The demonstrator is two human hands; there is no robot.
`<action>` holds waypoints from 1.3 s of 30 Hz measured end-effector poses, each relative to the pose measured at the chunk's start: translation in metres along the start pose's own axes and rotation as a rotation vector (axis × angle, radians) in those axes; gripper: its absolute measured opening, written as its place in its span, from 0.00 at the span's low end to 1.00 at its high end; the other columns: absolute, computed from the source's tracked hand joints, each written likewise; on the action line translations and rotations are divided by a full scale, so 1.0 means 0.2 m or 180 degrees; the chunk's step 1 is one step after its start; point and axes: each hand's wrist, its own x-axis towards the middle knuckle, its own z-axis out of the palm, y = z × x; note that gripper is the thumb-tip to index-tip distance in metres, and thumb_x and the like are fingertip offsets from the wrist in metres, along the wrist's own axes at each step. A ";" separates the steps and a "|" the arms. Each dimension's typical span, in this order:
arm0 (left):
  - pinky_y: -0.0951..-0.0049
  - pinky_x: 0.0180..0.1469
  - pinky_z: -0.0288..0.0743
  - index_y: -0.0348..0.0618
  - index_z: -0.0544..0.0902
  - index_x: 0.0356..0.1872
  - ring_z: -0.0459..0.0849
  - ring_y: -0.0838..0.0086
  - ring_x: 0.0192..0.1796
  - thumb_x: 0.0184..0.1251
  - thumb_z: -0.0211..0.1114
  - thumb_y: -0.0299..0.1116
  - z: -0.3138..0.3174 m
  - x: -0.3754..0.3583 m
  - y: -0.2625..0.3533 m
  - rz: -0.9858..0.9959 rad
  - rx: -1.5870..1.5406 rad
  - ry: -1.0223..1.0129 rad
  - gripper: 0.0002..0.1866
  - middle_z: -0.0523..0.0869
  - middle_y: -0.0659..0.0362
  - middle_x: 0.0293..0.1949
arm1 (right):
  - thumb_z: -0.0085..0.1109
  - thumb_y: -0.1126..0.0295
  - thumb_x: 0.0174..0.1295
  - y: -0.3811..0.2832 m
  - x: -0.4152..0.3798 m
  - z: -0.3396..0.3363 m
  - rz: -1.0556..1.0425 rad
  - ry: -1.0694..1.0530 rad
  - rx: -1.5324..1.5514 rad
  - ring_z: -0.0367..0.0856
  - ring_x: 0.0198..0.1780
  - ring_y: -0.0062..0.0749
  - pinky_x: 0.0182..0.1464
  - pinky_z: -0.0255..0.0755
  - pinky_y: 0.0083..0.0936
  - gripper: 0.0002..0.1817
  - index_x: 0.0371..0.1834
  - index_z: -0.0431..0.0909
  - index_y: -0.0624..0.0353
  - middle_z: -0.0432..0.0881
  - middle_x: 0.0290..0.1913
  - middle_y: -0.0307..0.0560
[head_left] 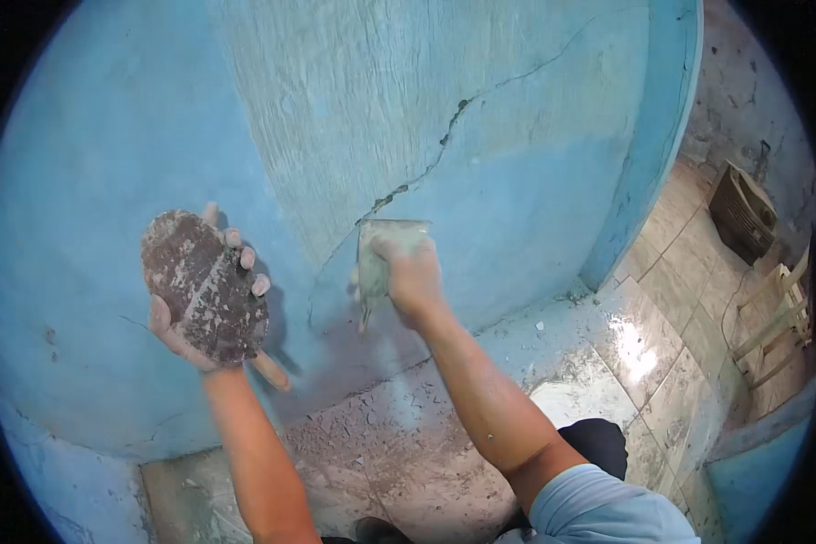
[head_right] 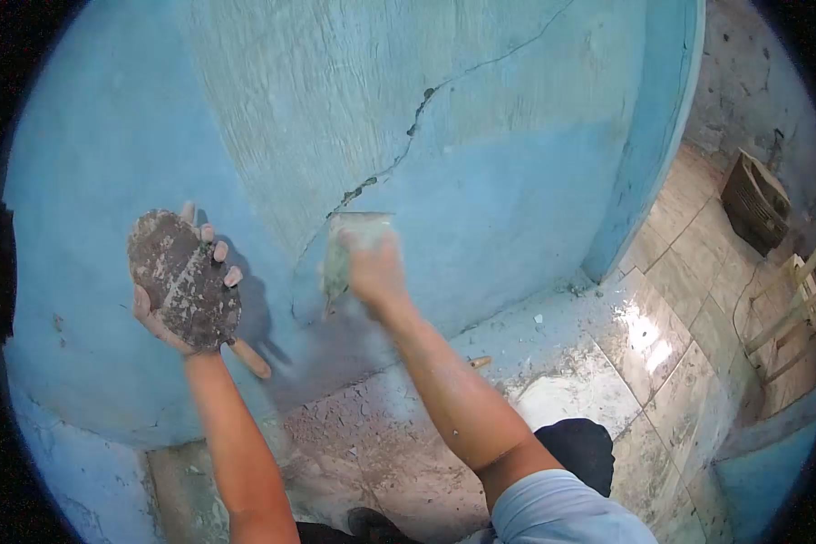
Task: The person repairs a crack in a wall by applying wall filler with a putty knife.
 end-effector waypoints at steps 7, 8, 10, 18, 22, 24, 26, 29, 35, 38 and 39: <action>0.50 0.49 0.78 0.30 0.47 0.88 0.78 0.52 0.60 0.61 0.74 0.59 0.06 0.00 0.00 -0.0080 0.0036 -0.0146 0.65 0.73 0.40 0.65 | 0.56 0.69 0.71 -0.09 -0.01 -0.02 -0.0113 -0.0193 -0.1289 0.88 0.28 0.44 0.29 0.82 0.44 0.14 0.48 0.80 0.72 0.88 0.30 0.56; 0.50 0.49 0.78 0.30 0.47 0.88 0.78 0.52 0.60 0.61 0.75 0.59 0.06 0.00 0.00 -0.0101 0.0027 -0.0169 0.65 0.73 0.41 0.65 | 0.55 0.69 0.71 -0.11 0.02 -0.05 0.0643 -0.0256 -0.0010 0.88 0.27 0.44 0.28 0.81 0.43 0.14 0.48 0.81 0.72 0.88 0.30 0.57; 0.50 0.49 0.78 0.29 0.46 0.88 0.79 0.53 0.60 0.60 0.75 0.59 0.06 0.00 0.01 -0.0116 0.0018 -0.0156 0.66 0.73 0.41 0.64 | 0.55 0.70 0.70 -0.14 0.07 -0.09 0.1200 -0.0295 0.1080 0.86 0.24 0.44 0.26 0.80 0.42 0.15 0.51 0.81 0.73 0.87 0.32 0.61; 0.50 0.49 0.80 0.28 0.47 0.87 0.80 0.52 0.59 0.61 0.75 0.59 0.10 0.01 0.04 -0.0069 0.0073 -0.0193 0.66 0.74 0.41 0.63 | 0.60 0.68 0.74 0.00 0.05 -0.05 -0.0562 0.0108 -0.1743 0.89 0.29 0.45 0.31 0.83 0.40 0.14 0.51 0.79 0.71 0.87 0.35 0.59; 0.49 0.50 0.82 0.25 0.49 0.86 0.81 0.50 0.60 0.62 0.75 0.56 0.05 0.01 -0.01 -0.0012 -0.0153 -0.0264 0.63 0.76 0.38 0.64 | 0.63 0.63 0.73 0.07 0.04 -0.10 -0.0052 0.0067 -0.0757 0.90 0.43 0.52 0.48 0.81 0.43 0.19 0.54 0.81 0.72 0.89 0.42 0.60; 0.49 0.50 0.82 0.25 0.49 0.86 0.81 0.50 0.60 0.63 0.75 0.56 0.06 0.00 -0.01 0.0002 -0.0126 -0.0264 0.63 0.76 0.38 0.63 | 0.64 0.61 0.73 0.10 0.00 -0.07 -0.0056 0.0031 -0.0820 0.90 0.49 0.56 0.56 0.80 0.45 0.20 0.53 0.82 0.72 0.89 0.45 0.62; 0.50 0.50 0.82 0.25 0.49 0.86 0.81 0.50 0.60 0.63 0.74 0.56 0.08 0.00 -0.01 0.0006 -0.0092 -0.0262 0.63 0.76 0.38 0.63 | 0.63 0.62 0.74 0.17 -0.02 -0.03 -0.0223 0.0123 -0.1013 0.90 0.48 0.55 0.54 0.80 0.46 0.18 0.47 0.83 0.71 0.89 0.43 0.61; 0.52 0.48 0.79 0.27 0.48 0.87 0.77 0.54 0.59 0.60 0.74 0.60 0.12 0.00 0.00 -0.0070 0.0153 -0.0131 0.66 0.74 0.41 0.63 | 0.59 0.65 0.75 0.23 -0.03 0.02 -0.0520 0.0229 -0.1182 0.89 0.37 0.48 0.42 0.80 0.41 0.15 0.42 0.83 0.71 0.89 0.36 0.56; 0.50 0.48 0.78 0.27 0.48 0.87 0.77 0.53 0.60 0.61 0.75 0.59 0.12 0.00 0.00 -0.0061 0.0072 -0.0083 0.66 0.74 0.41 0.64 | 0.60 0.61 0.75 0.04 -0.09 0.09 -0.0967 -0.0111 -0.2179 0.85 0.41 0.70 0.51 0.79 0.56 0.19 0.49 0.79 0.72 0.86 0.40 0.69; 0.50 0.51 0.83 0.25 0.50 0.86 0.83 0.51 0.59 0.64 0.75 0.56 0.08 -0.01 -0.03 -0.0076 -0.0067 -0.0205 0.62 0.77 0.39 0.64 | 0.60 0.64 0.73 0.22 -0.08 0.12 -0.1602 0.0911 -0.2174 0.86 0.43 0.73 0.52 0.79 0.58 0.18 0.51 0.78 0.72 0.86 0.44 0.72; 0.50 0.50 0.83 0.25 0.50 0.86 0.83 0.51 0.59 0.64 0.75 0.56 0.07 -0.01 -0.03 -0.0069 -0.0054 -0.0181 0.62 0.77 0.39 0.64 | 0.61 0.64 0.73 0.16 -0.07 0.11 -0.0752 0.0593 -0.1295 0.86 0.43 0.75 0.53 0.80 0.58 0.18 0.52 0.78 0.73 0.85 0.44 0.74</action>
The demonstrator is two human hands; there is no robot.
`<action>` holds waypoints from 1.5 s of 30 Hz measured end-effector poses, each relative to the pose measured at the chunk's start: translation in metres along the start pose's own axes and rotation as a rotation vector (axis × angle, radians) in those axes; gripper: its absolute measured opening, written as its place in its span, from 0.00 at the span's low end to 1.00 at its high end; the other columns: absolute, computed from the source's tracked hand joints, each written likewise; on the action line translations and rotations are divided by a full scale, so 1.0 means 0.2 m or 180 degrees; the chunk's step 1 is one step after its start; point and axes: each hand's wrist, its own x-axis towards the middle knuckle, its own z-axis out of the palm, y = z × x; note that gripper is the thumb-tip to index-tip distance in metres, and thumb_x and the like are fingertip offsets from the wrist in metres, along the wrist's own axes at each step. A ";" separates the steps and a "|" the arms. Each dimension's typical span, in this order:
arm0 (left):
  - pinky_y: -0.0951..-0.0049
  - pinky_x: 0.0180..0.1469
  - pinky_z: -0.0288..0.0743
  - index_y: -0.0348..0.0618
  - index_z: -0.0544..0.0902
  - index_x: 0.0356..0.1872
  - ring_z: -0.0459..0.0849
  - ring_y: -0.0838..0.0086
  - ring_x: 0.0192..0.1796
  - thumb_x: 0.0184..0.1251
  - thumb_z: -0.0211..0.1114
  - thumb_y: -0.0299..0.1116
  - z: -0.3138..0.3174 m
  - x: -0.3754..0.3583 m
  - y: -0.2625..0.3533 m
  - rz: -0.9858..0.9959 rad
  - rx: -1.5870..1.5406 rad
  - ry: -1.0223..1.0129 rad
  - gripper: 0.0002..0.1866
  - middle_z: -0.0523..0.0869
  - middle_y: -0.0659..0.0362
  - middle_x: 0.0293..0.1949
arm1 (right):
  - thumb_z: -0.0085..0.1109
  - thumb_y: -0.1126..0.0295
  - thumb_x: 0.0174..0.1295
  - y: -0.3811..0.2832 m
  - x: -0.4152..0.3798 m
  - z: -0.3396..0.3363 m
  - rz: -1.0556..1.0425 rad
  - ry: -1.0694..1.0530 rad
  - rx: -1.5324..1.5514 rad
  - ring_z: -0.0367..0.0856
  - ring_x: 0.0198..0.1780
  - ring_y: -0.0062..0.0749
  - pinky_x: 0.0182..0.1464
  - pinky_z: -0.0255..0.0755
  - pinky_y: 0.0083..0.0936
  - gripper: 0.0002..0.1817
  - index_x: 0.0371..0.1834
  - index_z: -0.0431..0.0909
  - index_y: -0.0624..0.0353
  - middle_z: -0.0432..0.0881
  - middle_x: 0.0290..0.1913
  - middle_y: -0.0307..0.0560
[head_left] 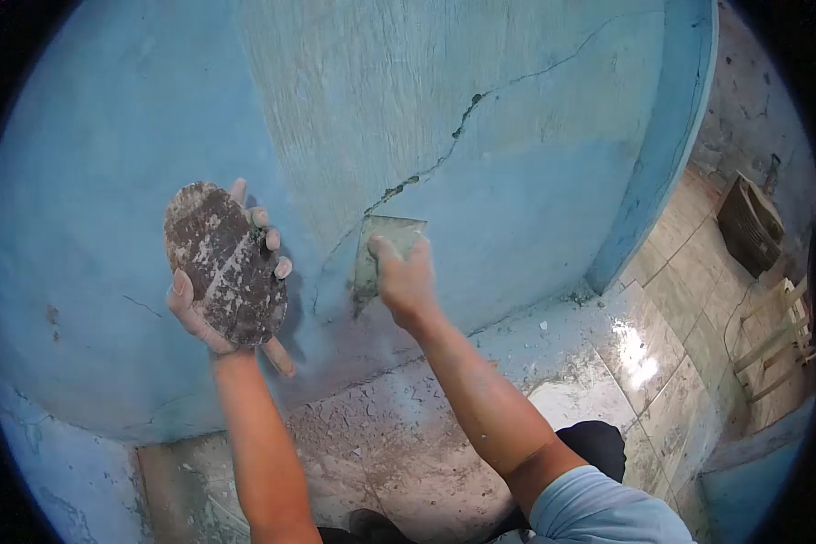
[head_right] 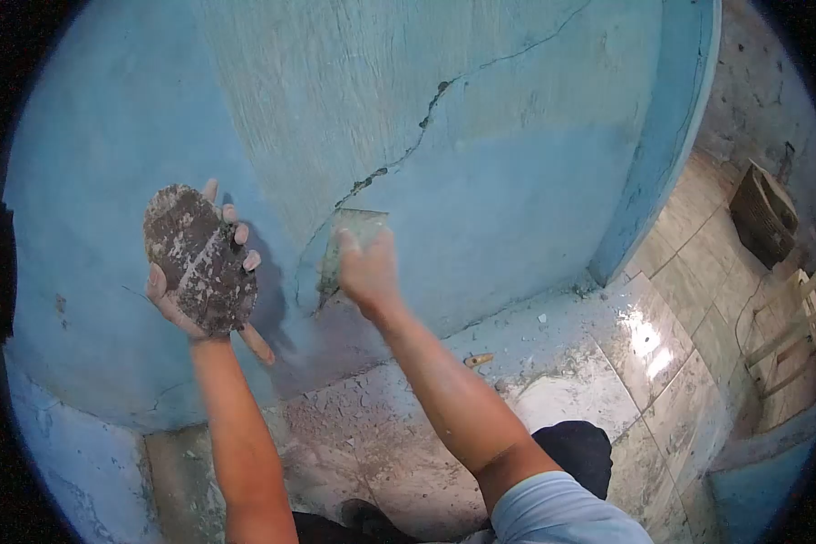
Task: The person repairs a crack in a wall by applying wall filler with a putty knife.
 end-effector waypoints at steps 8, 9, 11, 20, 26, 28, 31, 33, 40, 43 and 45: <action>0.51 0.49 0.81 0.27 0.50 0.86 0.80 0.51 0.60 0.63 0.74 0.57 0.00 0.01 0.01 0.0070 0.0059 0.0011 0.63 0.75 0.39 0.65 | 0.58 0.67 0.74 -0.09 0.04 -0.12 0.0348 -0.0909 0.0494 0.90 0.37 0.66 0.42 0.86 0.52 0.14 0.51 0.80 0.70 0.88 0.41 0.67; 0.51 0.49 0.81 0.27 0.50 0.86 0.80 0.51 0.60 0.63 0.74 0.58 0.00 0.01 0.01 0.0069 0.0042 0.0006 0.63 0.75 0.39 0.65 | 0.59 0.66 0.74 -0.10 0.04 -0.14 0.1054 -0.1067 0.1535 0.90 0.38 0.68 0.43 0.86 0.53 0.15 0.50 0.81 0.70 0.89 0.41 0.67; 0.51 0.48 0.78 0.27 0.48 0.87 0.78 0.52 0.60 0.62 0.74 0.59 0.02 0.01 0.01 0.0048 0.0179 0.0027 0.64 0.75 0.40 0.65 | 0.60 0.64 0.73 -0.12 0.02 -0.12 0.1141 -0.0981 0.1571 0.87 0.40 0.74 0.48 0.83 0.55 0.17 0.51 0.80 0.72 0.88 0.41 0.70; 0.49 0.50 0.80 0.27 0.49 0.87 0.79 0.51 0.60 0.63 0.75 0.58 0.05 0.00 -0.01 -0.0041 0.0050 -0.0026 0.64 0.76 0.40 0.64 | 0.58 0.64 0.76 0.04 -0.06 0.02 -0.0066 -0.0508 0.0086 0.88 0.42 0.68 0.48 0.80 0.53 0.18 0.45 0.81 0.75 0.88 0.37 0.68; 0.52 0.47 0.80 0.27 0.49 0.87 0.80 0.52 0.58 0.63 0.74 0.59 0.10 0.01 -0.02 0.0016 0.0204 0.0095 0.64 0.76 0.41 0.65 | 0.57 0.63 0.77 0.03 -0.09 0.13 -0.0444 0.0058 -0.0121 0.88 0.39 0.67 0.46 0.81 0.52 0.18 0.46 0.81 0.73 0.88 0.36 0.68; 0.52 0.47 0.82 0.26 0.51 0.86 0.81 0.52 0.58 0.63 0.74 0.59 0.10 0.01 -0.01 -0.0006 0.0225 0.0082 0.63 0.77 0.41 0.64 | 0.56 0.64 0.79 0.03 -0.09 0.11 -0.0119 -0.0228 0.0516 0.89 0.37 0.55 0.44 0.82 0.47 0.16 0.47 0.82 0.71 0.88 0.36 0.61; 0.51 0.47 0.82 0.25 0.51 0.86 0.81 0.52 0.58 0.63 0.74 0.59 0.08 0.02 0.01 0.0030 0.0234 0.0059 0.63 0.77 0.41 0.63 | 0.54 0.67 0.81 0.02 -0.06 0.00 0.0651 -0.0999 0.1670 0.89 0.37 0.34 0.41 0.84 0.37 0.13 0.49 0.83 0.68 0.90 0.37 0.50; 0.52 0.47 0.81 0.26 0.51 0.86 0.81 0.51 0.58 0.62 0.75 0.59 0.06 0.02 0.02 0.0074 0.0178 0.0076 0.63 0.77 0.41 0.63 | 0.54 0.67 0.81 0.02 -0.05 -0.04 0.0498 -0.1138 0.1450 0.89 0.35 0.33 0.39 0.84 0.35 0.13 0.48 0.83 0.67 0.90 0.36 0.50; 0.52 0.47 0.78 0.28 0.47 0.87 0.78 0.54 0.60 0.63 0.73 0.60 0.02 0.02 0.02 0.0083 0.0223 0.0027 0.65 0.74 0.42 0.64 | 0.54 0.67 0.80 0.05 -0.03 -0.05 -0.0001 -0.0808 0.0400 0.89 0.32 0.36 0.38 0.84 0.36 0.13 0.49 0.83 0.67 0.90 0.34 0.51; 0.52 0.48 0.79 0.28 0.48 0.87 0.79 0.53 0.60 0.62 0.74 0.59 0.04 0.00 0.00 0.0076 0.0135 0.0018 0.64 0.74 0.41 0.64 | 0.55 0.65 0.78 0.02 -0.05 -0.03 -0.0105 -0.0594 -0.0213 0.90 0.33 0.45 0.41 0.82 0.43 0.16 0.51 0.81 0.70 0.91 0.37 0.54; 0.50 0.49 0.81 0.26 0.50 0.86 0.80 0.51 0.60 0.63 0.76 0.56 0.07 0.02 0.00 0.0110 -0.0007 -0.0049 0.63 0.76 0.40 0.64 | 0.57 0.64 0.77 -0.18 -0.06 -0.07 0.1307 -0.0912 0.1096 0.91 0.38 0.50 0.44 0.83 0.45 0.16 0.53 0.80 0.71 0.90 0.40 0.56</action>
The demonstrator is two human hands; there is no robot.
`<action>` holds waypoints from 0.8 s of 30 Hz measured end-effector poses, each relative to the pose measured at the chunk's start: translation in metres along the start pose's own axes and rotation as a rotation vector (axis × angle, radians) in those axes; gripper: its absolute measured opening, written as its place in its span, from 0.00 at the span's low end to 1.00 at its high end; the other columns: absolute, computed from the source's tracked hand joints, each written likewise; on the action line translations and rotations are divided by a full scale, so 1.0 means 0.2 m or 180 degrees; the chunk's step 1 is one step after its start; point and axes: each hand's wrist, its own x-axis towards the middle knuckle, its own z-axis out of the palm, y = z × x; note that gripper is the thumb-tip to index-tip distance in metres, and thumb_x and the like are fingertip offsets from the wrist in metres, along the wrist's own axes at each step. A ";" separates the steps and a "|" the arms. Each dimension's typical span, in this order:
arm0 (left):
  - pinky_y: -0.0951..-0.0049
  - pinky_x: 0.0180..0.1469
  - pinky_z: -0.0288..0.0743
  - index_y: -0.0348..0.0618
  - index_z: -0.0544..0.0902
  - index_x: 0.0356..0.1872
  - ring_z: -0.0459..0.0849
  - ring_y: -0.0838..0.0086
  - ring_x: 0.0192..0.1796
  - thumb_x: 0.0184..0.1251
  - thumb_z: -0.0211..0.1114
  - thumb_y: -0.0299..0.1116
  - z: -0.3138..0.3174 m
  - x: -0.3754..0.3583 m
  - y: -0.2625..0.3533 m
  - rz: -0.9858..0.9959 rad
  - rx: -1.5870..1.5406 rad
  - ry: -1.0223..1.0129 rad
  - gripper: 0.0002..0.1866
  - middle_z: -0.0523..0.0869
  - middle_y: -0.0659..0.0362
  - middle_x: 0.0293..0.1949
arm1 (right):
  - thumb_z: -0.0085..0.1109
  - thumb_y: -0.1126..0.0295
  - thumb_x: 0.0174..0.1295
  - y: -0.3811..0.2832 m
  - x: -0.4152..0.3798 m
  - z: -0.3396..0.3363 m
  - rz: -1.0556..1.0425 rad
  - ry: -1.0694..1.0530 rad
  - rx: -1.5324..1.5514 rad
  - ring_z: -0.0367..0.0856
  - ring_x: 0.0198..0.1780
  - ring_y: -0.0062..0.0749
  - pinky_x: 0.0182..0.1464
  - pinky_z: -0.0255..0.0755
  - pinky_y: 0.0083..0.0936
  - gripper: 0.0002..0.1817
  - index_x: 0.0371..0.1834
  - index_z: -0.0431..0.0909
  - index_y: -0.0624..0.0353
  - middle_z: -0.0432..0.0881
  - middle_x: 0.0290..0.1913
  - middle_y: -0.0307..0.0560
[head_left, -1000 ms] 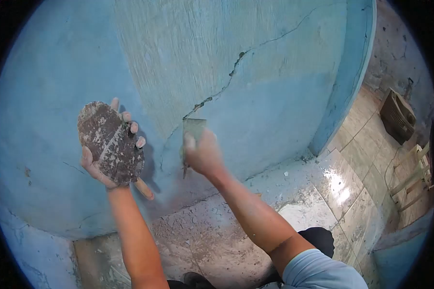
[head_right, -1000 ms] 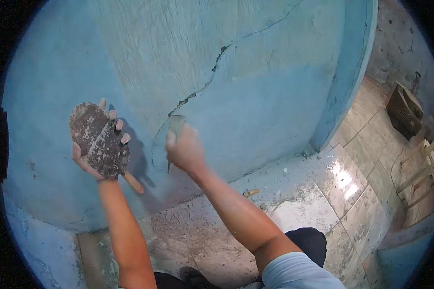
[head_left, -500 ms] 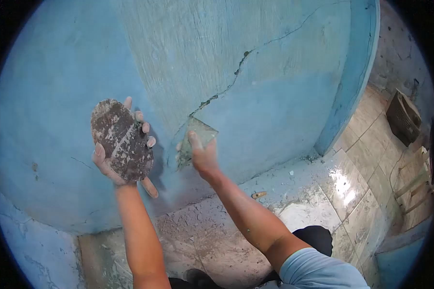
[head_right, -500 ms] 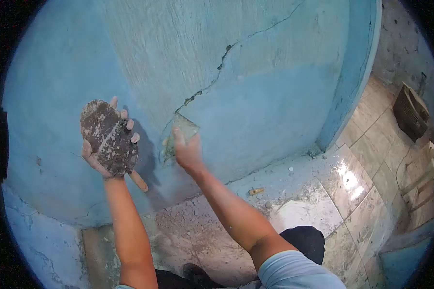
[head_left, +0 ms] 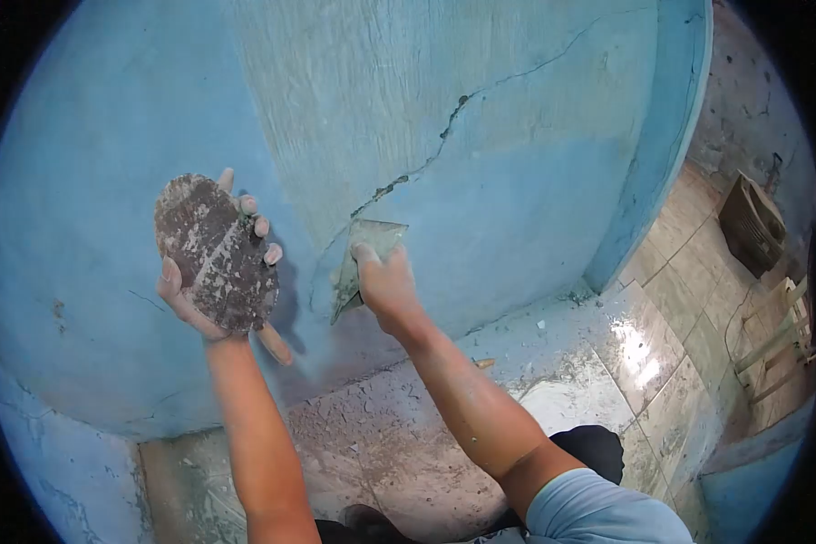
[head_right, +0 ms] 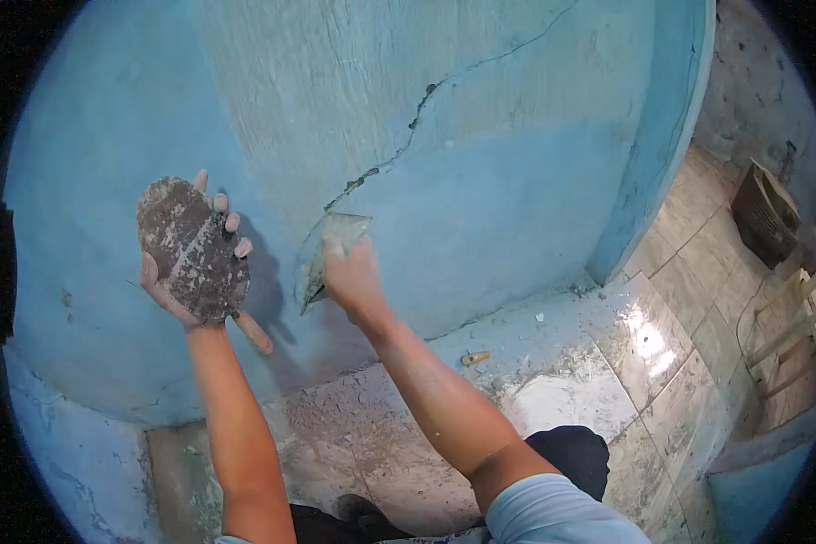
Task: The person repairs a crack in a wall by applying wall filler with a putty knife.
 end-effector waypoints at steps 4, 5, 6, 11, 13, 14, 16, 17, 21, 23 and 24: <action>0.51 0.48 0.82 0.25 0.52 0.86 0.82 0.51 0.59 0.64 0.75 0.57 -0.01 0.01 0.02 0.0012 0.0108 -0.0071 0.61 0.77 0.39 0.64 | 0.57 0.68 0.77 0.11 0.10 0.00 -0.0324 0.0254 -0.0360 0.92 0.36 0.45 0.40 0.83 0.41 0.12 0.51 0.80 0.69 0.89 0.38 0.54; 0.51 0.49 0.83 0.25 0.52 0.86 0.82 0.52 0.58 0.65 0.74 0.57 -0.03 0.01 0.01 0.0040 0.0041 -0.0082 0.61 0.77 0.39 0.63 | 0.57 0.70 0.77 0.10 0.09 -0.04 -0.0215 0.0229 -0.0342 0.91 0.33 0.41 0.35 0.84 0.39 0.11 0.51 0.80 0.68 0.89 0.36 0.52; 0.51 0.48 0.84 0.24 0.52 0.86 0.83 0.52 0.59 0.65 0.73 0.57 -0.05 0.01 0.01 0.0080 0.0025 -0.0080 0.61 0.77 0.38 0.63 | 0.57 0.72 0.77 0.07 0.10 -0.07 -0.0120 0.0209 -0.0324 0.90 0.30 0.38 0.31 0.84 0.37 0.09 0.52 0.79 0.66 0.88 0.33 0.51; 0.53 0.47 0.85 0.22 0.52 0.85 0.83 0.51 0.59 0.67 0.70 0.59 -0.04 0.00 0.11 0.0329 -0.0028 -0.0139 0.60 0.78 0.37 0.63 | 0.58 0.70 0.78 -0.21 0.10 -0.22 -0.0584 -0.0496 -0.2084 0.91 0.31 0.38 0.33 0.83 0.37 0.11 0.42 0.82 0.68 0.89 0.34 0.53; 0.53 0.46 0.85 0.21 0.52 0.85 0.83 0.52 0.58 0.67 0.69 0.60 -0.14 -0.01 -0.02 0.0379 -0.0072 -0.0077 0.60 0.78 0.36 0.62 | 0.58 0.70 0.78 -0.28 0.19 -0.38 -0.0585 -0.0783 -0.3442 0.93 0.34 0.41 0.36 0.85 0.40 0.11 0.45 0.86 0.68 0.91 0.36 0.54; 0.53 0.46 0.85 0.20 0.52 0.84 0.84 0.52 0.57 0.67 0.68 0.60 -0.14 -0.01 -0.02 0.0406 -0.0082 -0.0072 0.60 0.78 0.36 0.62 | 0.58 0.69 0.77 -0.35 0.20 -0.39 -0.0982 -0.0763 -0.4075 0.93 0.38 0.43 0.40 0.85 0.42 0.11 0.50 0.87 0.65 0.92 0.38 0.53; 0.54 0.44 0.86 0.20 0.52 0.84 0.85 0.53 0.55 0.68 0.67 0.60 -0.13 -0.01 -0.02 0.0444 -0.0032 -0.0034 0.60 0.79 0.36 0.61 | 0.59 0.69 0.77 -0.46 0.21 -0.36 -0.1847 -0.0730 -0.5318 0.94 0.44 0.45 0.46 0.85 0.46 0.14 0.58 0.89 0.58 0.94 0.42 0.52; 0.55 0.44 0.86 0.20 0.52 0.84 0.85 0.53 0.55 0.68 0.67 0.60 -0.14 -0.01 -0.03 0.0478 -0.0046 -0.0040 0.60 0.79 0.36 0.61 | 0.56 0.68 0.78 -0.52 0.21 -0.33 -0.2032 -0.0904 -0.5710 0.93 0.52 0.47 0.49 0.86 0.46 0.18 0.64 0.90 0.42 0.94 0.51 0.47; 0.54 0.44 0.87 0.19 0.52 0.84 0.85 0.54 0.56 0.67 0.67 0.62 -0.16 -0.01 -0.04 0.0531 -0.0066 -0.0095 0.61 0.79 0.36 0.60 | 0.55 0.67 0.78 -0.62 0.25 -0.18 -0.1509 -0.1384 -0.6798 0.93 0.52 0.46 0.50 0.87 0.46 0.18 0.62 0.91 0.42 0.94 0.51 0.46; 0.54 0.44 0.87 0.19 0.51 0.84 0.85 0.54 0.56 0.68 0.67 0.62 -0.17 -0.01 -0.04 0.0537 -0.0100 -0.0118 0.61 0.78 0.36 0.60 | 0.55 0.68 0.78 -0.63 0.27 -0.16 -0.1463 -0.1599 -0.7109 0.93 0.52 0.45 0.49 0.88 0.47 0.17 0.61 0.91 0.41 0.94 0.49 0.46; 0.54 0.45 0.87 0.19 0.51 0.84 0.85 0.53 0.56 0.68 0.67 0.62 -0.16 -0.01 -0.05 0.0543 -0.0135 -0.0119 0.61 0.78 0.36 0.61 | 0.55 0.66 0.78 -0.61 0.29 -0.17 -0.1576 -0.1593 -0.7118 0.93 0.51 0.45 0.49 0.87 0.46 0.16 0.61 0.91 0.40 0.93 0.49 0.45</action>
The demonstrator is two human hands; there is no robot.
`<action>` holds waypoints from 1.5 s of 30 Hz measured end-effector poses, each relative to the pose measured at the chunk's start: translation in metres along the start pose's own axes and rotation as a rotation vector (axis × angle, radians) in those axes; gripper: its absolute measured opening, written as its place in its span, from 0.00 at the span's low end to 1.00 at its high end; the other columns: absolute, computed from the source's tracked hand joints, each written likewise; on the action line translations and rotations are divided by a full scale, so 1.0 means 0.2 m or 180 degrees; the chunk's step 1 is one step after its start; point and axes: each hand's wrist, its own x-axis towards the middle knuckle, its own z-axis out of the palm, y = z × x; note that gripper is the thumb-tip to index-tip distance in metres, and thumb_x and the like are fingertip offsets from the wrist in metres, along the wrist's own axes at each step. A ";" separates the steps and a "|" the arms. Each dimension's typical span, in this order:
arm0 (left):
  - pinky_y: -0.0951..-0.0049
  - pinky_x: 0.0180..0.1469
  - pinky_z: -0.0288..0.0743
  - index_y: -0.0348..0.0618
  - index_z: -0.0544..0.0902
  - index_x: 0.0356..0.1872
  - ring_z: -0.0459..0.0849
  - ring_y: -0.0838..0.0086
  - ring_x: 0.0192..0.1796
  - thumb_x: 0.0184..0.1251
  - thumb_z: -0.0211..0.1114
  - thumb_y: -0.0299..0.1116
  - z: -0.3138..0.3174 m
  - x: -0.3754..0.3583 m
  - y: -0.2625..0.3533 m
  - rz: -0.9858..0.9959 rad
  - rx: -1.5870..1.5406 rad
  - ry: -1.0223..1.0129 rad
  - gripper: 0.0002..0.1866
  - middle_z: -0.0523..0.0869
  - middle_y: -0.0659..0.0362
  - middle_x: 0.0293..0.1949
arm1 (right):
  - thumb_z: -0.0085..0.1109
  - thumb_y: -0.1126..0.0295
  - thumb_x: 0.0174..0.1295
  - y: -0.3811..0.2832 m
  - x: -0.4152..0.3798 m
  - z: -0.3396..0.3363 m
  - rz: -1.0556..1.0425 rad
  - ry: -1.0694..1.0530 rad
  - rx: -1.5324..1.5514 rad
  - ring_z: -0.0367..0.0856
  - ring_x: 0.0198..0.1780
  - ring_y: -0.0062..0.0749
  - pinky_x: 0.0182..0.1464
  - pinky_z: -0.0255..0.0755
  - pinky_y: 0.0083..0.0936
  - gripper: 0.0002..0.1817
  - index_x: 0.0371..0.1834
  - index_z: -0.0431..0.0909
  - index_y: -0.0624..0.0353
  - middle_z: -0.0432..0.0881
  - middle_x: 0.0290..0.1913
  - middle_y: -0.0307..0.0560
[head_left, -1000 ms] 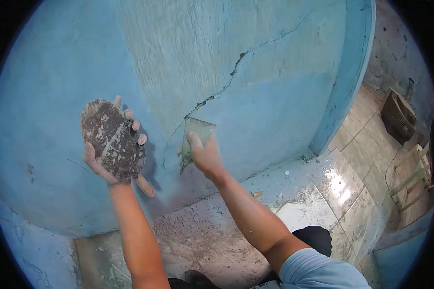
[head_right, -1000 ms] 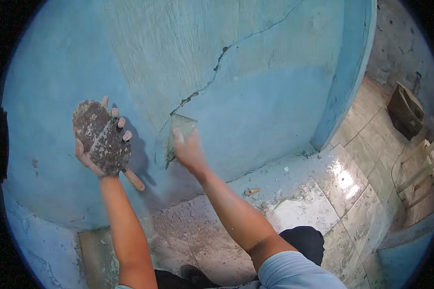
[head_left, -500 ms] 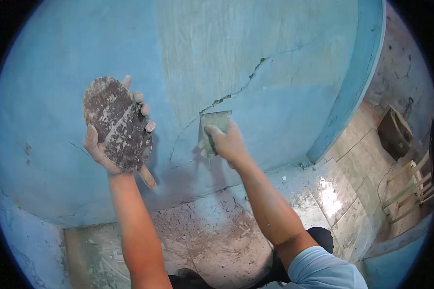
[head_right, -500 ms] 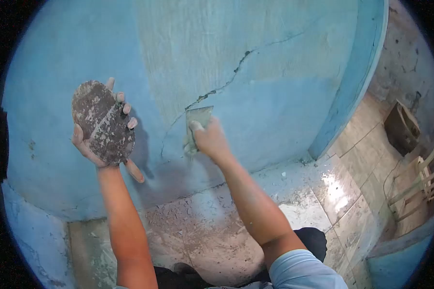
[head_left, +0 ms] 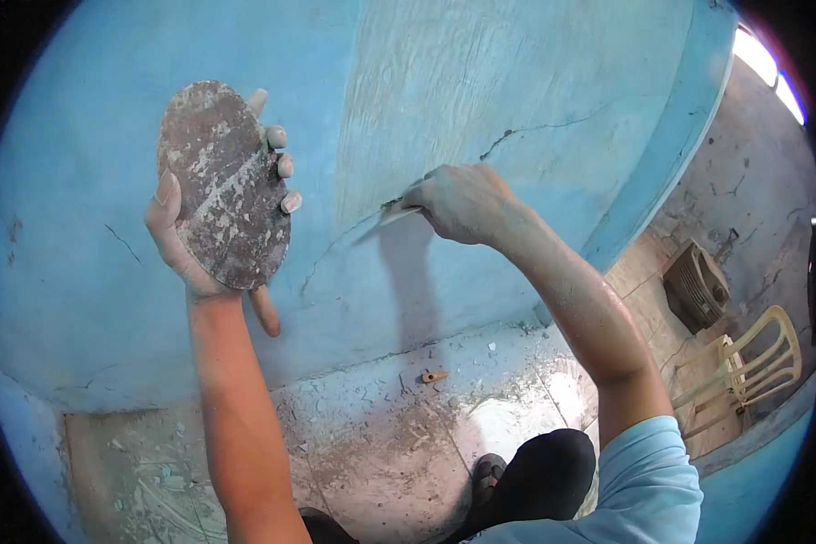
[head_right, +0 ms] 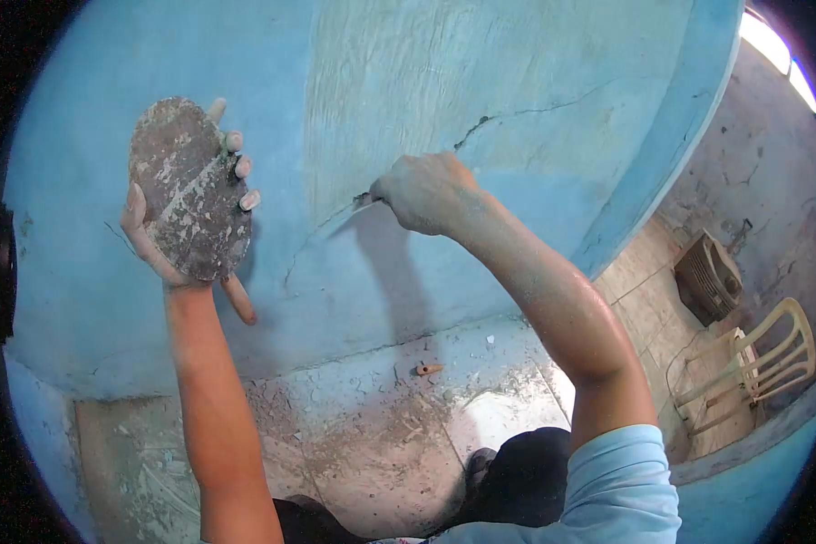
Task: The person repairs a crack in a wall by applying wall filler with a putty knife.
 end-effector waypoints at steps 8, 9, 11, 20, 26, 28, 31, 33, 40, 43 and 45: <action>0.54 0.46 0.87 0.20 0.51 0.84 0.85 0.53 0.57 0.69 0.67 0.61 -0.02 -0.01 0.00 -0.0045 -0.0065 -0.0018 0.60 0.77 0.35 0.62 | 0.58 0.62 0.78 0.03 -0.08 0.00 -0.0020 0.0298 -0.0179 0.93 0.47 0.43 0.43 0.87 0.42 0.14 0.61 0.88 0.40 0.90 0.48 0.44; 0.54 0.46 0.87 0.20 0.51 0.84 0.85 0.53 0.57 0.69 0.67 0.61 -0.01 -0.01 0.00 -0.0059 -0.0070 -0.0004 0.60 0.77 0.36 0.62 | 0.58 0.61 0.79 0.04 -0.09 0.01 -0.0047 0.0380 -0.0165 0.93 0.47 0.43 0.43 0.87 0.43 0.14 0.61 0.88 0.40 0.90 0.48 0.43; 0.53 0.47 0.86 0.22 0.49 0.85 0.84 0.52 0.57 0.68 0.68 0.61 -0.01 -0.01 0.01 -0.0102 -0.0099 0.0029 0.61 0.77 0.36 0.63 | 0.57 0.60 0.79 0.05 -0.08 0.05 -0.0120 0.0537 -0.0142 0.93 0.46 0.42 0.42 0.87 0.43 0.14 0.62 0.87 0.40 0.90 0.48 0.43; 0.51 0.49 0.83 0.25 0.46 0.87 0.82 0.50 0.60 0.65 0.71 0.59 -0.03 -0.01 0.02 -0.0234 -0.0246 -0.0026 0.64 0.76 0.36 0.66 | 0.47 0.57 0.86 -0.02 -0.07 -0.04 -0.0128 0.0284 -0.0229 0.94 0.47 0.40 0.44 0.89 0.40 0.17 0.60 0.87 0.45 0.91 0.50 0.44; 0.52 0.48 0.84 0.25 0.48 0.86 0.83 0.51 0.59 0.66 0.70 0.59 -0.02 0.00 0.02 -0.0261 -0.0285 -0.0011 0.62 0.77 0.36 0.64 | 0.46 0.53 0.87 -0.13 -0.13 -0.06 -0.0341 0.0553 -0.0671 0.95 0.38 0.43 0.34 0.89 0.39 0.20 0.56 0.85 0.53 0.90 0.39 0.54; 0.54 0.47 0.87 0.23 0.49 0.85 0.85 0.53 0.57 0.68 0.69 0.59 0.02 0.00 0.02 -0.0218 -0.0184 0.0021 0.60 0.78 0.37 0.62 | 0.46 0.56 0.86 -0.14 -0.17 -0.04 -0.0341 0.0419 -0.0357 0.95 0.40 0.48 0.32 0.89 0.41 0.18 0.63 0.78 0.56 0.87 0.43 0.59; 0.54 0.47 0.87 0.24 0.50 0.86 0.85 0.53 0.57 0.67 0.69 0.59 0.03 0.00 0.02 -0.0196 -0.0181 0.0036 0.61 0.78 0.37 0.62 | 0.46 0.60 0.85 -0.13 -0.18 0.10 -0.0361 0.0591 -0.0508 0.95 0.41 0.49 0.31 0.91 0.42 0.22 0.77 0.68 0.50 0.86 0.52 0.58; 0.53 0.47 0.86 0.24 0.50 0.86 0.84 0.53 0.57 0.67 0.70 0.59 0.02 0.00 0.02 -0.0162 -0.0115 0.0015 0.61 0.78 0.37 0.62 | 0.49 0.63 0.82 -0.16 -0.17 0.17 -0.0238 0.0711 -0.0180 0.95 0.39 0.51 0.31 0.90 0.42 0.25 0.79 0.68 0.52 0.84 0.54 0.61; 0.53 0.45 0.86 0.24 0.51 0.85 0.85 0.53 0.56 0.66 0.70 0.59 0.05 0.01 0.02 -0.0203 -0.0141 0.0066 0.60 0.79 0.37 0.61 | 0.54 0.64 0.78 -0.21 -0.18 0.30 0.0054 0.1001 0.0461 0.94 0.43 0.50 0.36 0.88 0.42 0.30 0.83 0.68 0.44 0.83 0.53 0.59; 0.54 0.45 0.86 0.23 0.52 0.85 0.85 0.53 0.55 0.65 0.70 0.60 0.06 0.01 0.02 -0.0178 -0.0084 0.0067 0.61 0.79 0.37 0.60 | 0.54 0.65 0.79 -0.23 -0.20 0.23 0.0199 0.0775 0.0845 0.94 0.45 0.53 0.42 0.88 0.47 0.28 0.82 0.70 0.45 0.85 0.55 0.60; 0.54 0.44 0.86 0.23 0.52 0.85 0.85 0.53 0.55 0.65 0.69 0.61 0.06 0.02 0.02 -0.0154 -0.0058 0.0037 0.61 0.79 0.37 0.60 | 0.54 0.66 0.80 -0.25 -0.19 0.22 0.0254 0.0730 0.1308 0.93 0.47 0.53 0.47 0.87 0.48 0.26 0.80 0.71 0.48 0.87 0.52 0.59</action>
